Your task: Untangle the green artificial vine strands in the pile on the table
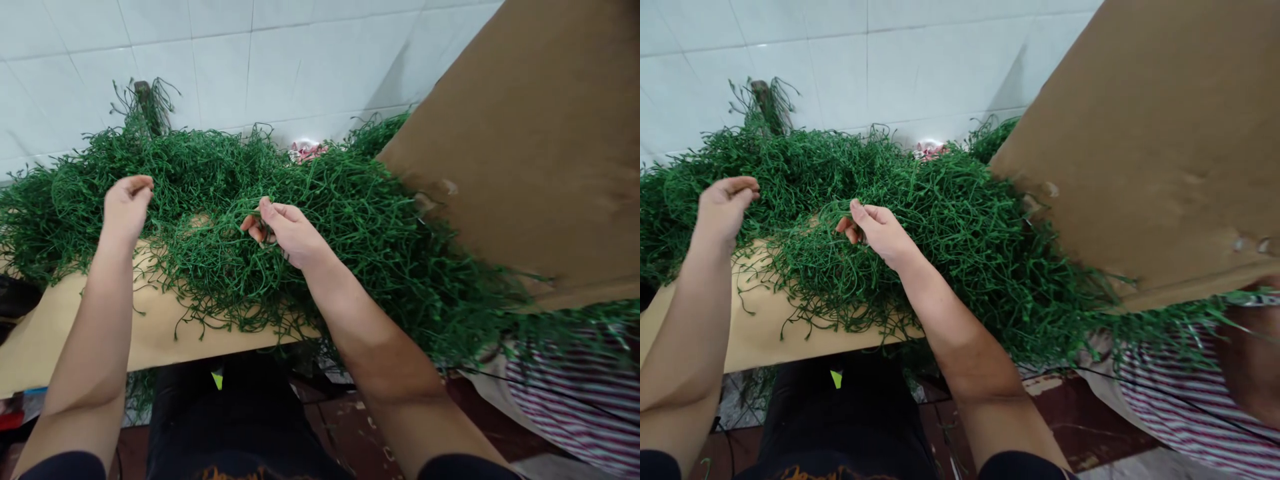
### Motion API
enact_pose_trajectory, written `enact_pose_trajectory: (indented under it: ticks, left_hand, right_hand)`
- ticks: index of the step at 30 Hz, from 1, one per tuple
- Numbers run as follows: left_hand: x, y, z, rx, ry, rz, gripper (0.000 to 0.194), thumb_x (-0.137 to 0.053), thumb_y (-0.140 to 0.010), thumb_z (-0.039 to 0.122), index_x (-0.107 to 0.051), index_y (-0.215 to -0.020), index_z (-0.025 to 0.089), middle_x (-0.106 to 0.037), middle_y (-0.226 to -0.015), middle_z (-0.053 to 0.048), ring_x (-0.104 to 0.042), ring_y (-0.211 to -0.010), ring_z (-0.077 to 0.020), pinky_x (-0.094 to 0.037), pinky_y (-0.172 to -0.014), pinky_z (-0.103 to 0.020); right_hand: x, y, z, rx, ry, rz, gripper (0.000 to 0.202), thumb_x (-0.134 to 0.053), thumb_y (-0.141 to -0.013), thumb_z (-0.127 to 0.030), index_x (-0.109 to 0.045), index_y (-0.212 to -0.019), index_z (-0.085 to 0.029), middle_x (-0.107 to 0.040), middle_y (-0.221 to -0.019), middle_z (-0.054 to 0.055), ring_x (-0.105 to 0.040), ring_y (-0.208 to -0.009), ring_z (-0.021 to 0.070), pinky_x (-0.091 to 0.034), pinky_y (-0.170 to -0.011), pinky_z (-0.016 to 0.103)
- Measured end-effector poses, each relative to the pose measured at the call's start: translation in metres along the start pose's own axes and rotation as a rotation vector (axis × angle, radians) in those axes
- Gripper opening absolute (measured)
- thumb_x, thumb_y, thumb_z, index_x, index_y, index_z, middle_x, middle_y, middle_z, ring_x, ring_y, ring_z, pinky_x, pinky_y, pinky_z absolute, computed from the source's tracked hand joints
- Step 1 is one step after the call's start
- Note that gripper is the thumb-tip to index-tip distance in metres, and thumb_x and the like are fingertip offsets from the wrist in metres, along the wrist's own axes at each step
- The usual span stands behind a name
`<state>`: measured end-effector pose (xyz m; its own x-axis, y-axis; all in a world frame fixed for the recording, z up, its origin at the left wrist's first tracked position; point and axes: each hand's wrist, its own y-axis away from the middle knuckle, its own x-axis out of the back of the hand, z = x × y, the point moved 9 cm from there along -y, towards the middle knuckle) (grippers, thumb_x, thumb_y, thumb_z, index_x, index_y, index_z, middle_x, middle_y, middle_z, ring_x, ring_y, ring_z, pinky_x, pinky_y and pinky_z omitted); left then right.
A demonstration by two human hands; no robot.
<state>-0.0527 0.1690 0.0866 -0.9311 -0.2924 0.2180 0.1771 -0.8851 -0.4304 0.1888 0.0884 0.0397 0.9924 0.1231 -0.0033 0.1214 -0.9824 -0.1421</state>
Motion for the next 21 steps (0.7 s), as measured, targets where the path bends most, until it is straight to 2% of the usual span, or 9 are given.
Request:
enact_pose_trajectory:
  ticks: [1, 3, 5, 7, 10, 12, 15, 19, 21]
  left_hand:
    - [-0.005, 0.001, -0.007, 0.004, -0.048, -0.028, 0.015, -0.060, -0.068, 0.015, -0.061, -0.083, 0.016, -0.064, -0.081, 0.000, -0.058, -0.079, -0.0109, -0.045, -0.083, -0.030]
    - [-0.013, 0.007, -0.020, 0.027, -0.059, -0.048, 0.020, -0.059, -0.069, 0.021, -0.062, -0.088, 0.015, -0.065, -0.091, -0.003, -0.060, -0.088, -0.0143, -0.044, -0.088, -0.031]
    - [-0.020, 0.015, -0.030, 0.090, 0.024, -0.064, 0.022, -0.058, -0.073, 0.030, -0.062, -0.090, 0.015, -0.067, -0.093, -0.005, -0.062, -0.088, -0.0156, -0.047, -0.082, -0.029]
    - [-0.031, 0.026, -0.037, 0.190, 0.145, -0.137, 0.027, -0.057, -0.077, 0.039, -0.063, -0.088, 0.015, -0.068, -0.091, -0.007, -0.064, -0.085, -0.0165, -0.049, -0.075, -0.028]
    - [-0.052, 0.042, -0.037, 0.331, 0.327, -0.298, 0.041, -0.050, -0.079, 0.052, -0.064, -0.087, 0.015, -0.070, -0.090, -0.010, -0.066, -0.086, -0.0184, -0.050, -0.072, -0.028]
    - [-0.062, 0.047, -0.034, 0.384, 0.447, -0.358, 0.048, -0.041, -0.083, 0.055, -0.065, -0.089, 0.014, -0.071, -0.094, -0.012, -0.066, -0.090, -0.0189, -0.051, -0.073, -0.029]
    - [-0.066, 0.043, -0.038, 0.390, 0.608, -0.298, 0.050, -0.027, -0.090, 0.048, -0.065, -0.096, 0.016, -0.069, -0.103, -0.011, -0.066, -0.092, -0.0167, -0.052, -0.072, -0.028]
    - [-0.066, 0.042, -0.066, 0.461, 0.747, -0.106, 0.050, -0.018, -0.092, 0.032, -0.065, -0.092, 0.017, -0.070, -0.102, -0.008, -0.066, -0.087, -0.0109, -0.052, -0.067, -0.022]
    - [-0.078, 0.052, -0.070, 0.537, 0.722, -0.175, 0.042, -0.026, -0.090, 0.030, -0.066, -0.088, 0.017, -0.071, -0.098, -0.008, -0.067, -0.085, -0.0112, -0.052, -0.068, -0.023]
  right_hand:
    - [0.001, 0.000, 0.001, -0.021, -0.022, 0.012, 0.062, -0.037, -0.075, -0.072, -0.058, -0.066, -0.014, -0.047, -0.051, -0.001, -0.038, -0.045, 0.0040, -0.029, -0.045, 0.020]
    - [0.004, -0.001, 0.004, -0.059, -0.063, 0.040, 0.069, -0.029, -0.073, -0.076, -0.058, -0.068, -0.014, -0.047, -0.051, -0.001, -0.037, -0.043, 0.0039, -0.028, -0.042, 0.020]
    - [0.007, -0.001, 0.007, -0.090, -0.103, 0.061, 0.073, -0.023, -0.072, -0.079, -0.058, -0.069, -0.015, -0.046, -0.051, -0.001, -0.036, -0.042, 0.0038, -0.028, -0.040, 0.020]
    - [0.008, -0.003, 0.010, -0.105, -0.147, 0.064, 0.076, -0.021, -0.070, -0.081, -0.058, -0.069, -0.015, -0.046, -0.052, -0.001, -0.035, -0.040, 0.0036, -0.027, -0.038, 0.020]
    - [0.009, -0.004, 0.013, -0.117, -0.197, 0.065, 0.074, -0.024, -0.070, -0.081, -0.058, -0.072, -0.015, -0.046, -0.053, -0.002, -0.035, -0.039, 0.0029, -0.027, -0.037, 0.019]
    - [0.007, -0.005, 0.016, -0.128, -0.237, 0.060, 0.070, -0.030, -0.070, -0.079, -0.057, -0.074, -0.015, -0.046, -0.054, -0.003, -0.035, -0.040, 0.0024, -0.028, -0.037, 0.018]
    - [0.003, -0.005, 0.020, -0.144, -0.330, 0.031, 0.059, -0.045, -0.070, -0.073, -0.056, -0.077, -0.015, -0.047, -0.058, -0.004, -0.039, -0.043, 0.0017, -0.031, -0.038, 0.017]
    - [-0.002, -0.006, 0.022, -0.143, -0.429, -0.001, 0.052, -0.052, -0.071, -0.067, -0.055, -0.076, -0.015, -0.047, -0.061, -0.004, -0.039, -0.043, 0.0007, -0.030, -0.036, 0.015]
    - [-0.003, -0.007, 0.023, -0.153, -0.438, 0.001, 0.050, -0.052, -0.073, -0.065, -0.056, -0.075, -0.015, -0.048, -0.060, -0.004, -0.038, -0.043, 0.0006, -0.029, -0.035, 0.015]
